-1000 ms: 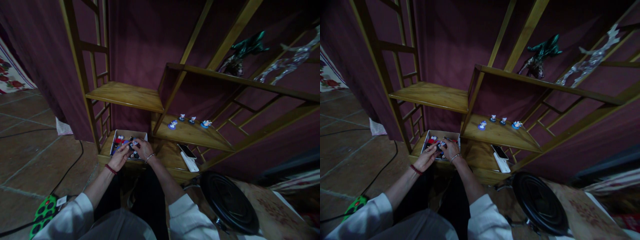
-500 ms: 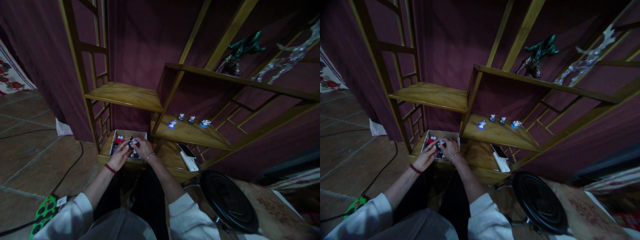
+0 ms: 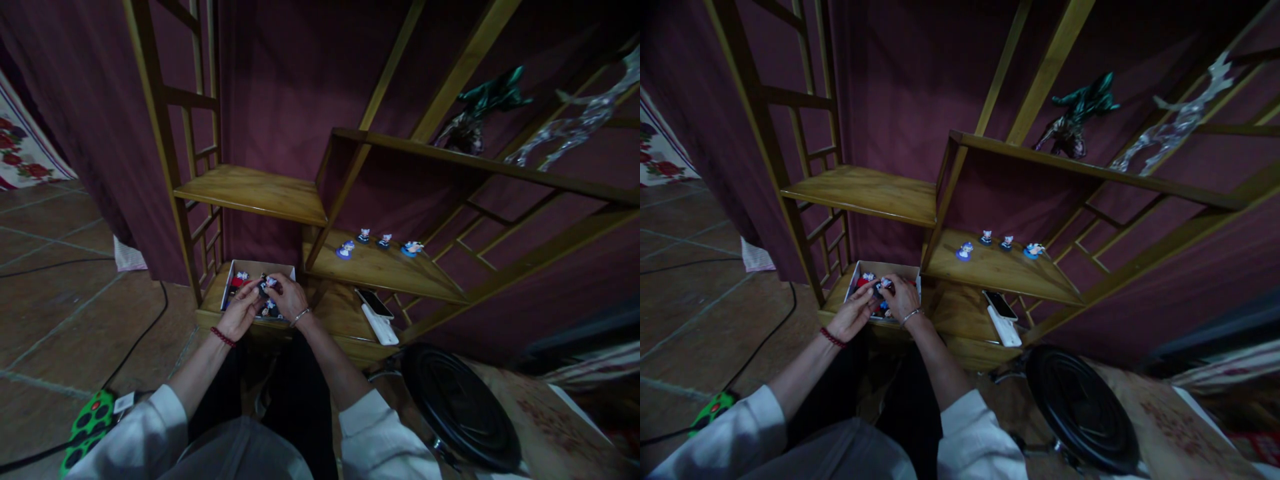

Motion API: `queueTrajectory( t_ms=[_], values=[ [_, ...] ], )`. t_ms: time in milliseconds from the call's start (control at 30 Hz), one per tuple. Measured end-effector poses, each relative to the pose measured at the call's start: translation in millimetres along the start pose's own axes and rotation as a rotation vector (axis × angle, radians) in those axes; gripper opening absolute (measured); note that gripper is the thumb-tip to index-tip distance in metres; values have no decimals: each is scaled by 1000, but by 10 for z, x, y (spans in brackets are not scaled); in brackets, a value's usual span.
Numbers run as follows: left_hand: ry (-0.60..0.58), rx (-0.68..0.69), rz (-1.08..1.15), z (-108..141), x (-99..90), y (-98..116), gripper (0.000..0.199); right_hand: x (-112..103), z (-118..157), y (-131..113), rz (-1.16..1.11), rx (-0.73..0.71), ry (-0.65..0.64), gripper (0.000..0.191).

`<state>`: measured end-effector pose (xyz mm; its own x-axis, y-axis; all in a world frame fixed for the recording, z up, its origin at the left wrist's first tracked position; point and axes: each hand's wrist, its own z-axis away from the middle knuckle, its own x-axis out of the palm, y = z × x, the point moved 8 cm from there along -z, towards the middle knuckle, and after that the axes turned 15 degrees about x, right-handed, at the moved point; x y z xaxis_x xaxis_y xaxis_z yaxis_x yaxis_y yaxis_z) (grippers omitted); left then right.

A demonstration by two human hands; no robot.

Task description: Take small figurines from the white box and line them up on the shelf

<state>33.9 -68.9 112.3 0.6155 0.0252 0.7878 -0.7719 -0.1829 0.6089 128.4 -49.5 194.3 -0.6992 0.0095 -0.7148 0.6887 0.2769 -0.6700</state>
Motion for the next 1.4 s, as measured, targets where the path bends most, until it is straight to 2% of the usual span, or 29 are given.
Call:
queueTrajectory(
  t_ms=[200, 633, 833, 1167, 1400],
  values=[
    [-7, -28, 9, 5, 20, -4, 29, -8, -5, 21, -55, -40, 1, 20],
    [23, -72, 7, 21, -31, -61, 26, 25, -9, 55, -28, -25, -21, 22],
    [30, -65, 7, 21, -44, -66, 24, 26, -12, 53, -30, -5, -35, 22],
    [0, -30, 24, 31, 38, -25, 26, -26, -13, 12, -50, -37, -43, 21],
    [-22, 18, -1, 43, 83, -7, 29, -50, -7, 23, -12, -25, -9, 22]
  ],
)
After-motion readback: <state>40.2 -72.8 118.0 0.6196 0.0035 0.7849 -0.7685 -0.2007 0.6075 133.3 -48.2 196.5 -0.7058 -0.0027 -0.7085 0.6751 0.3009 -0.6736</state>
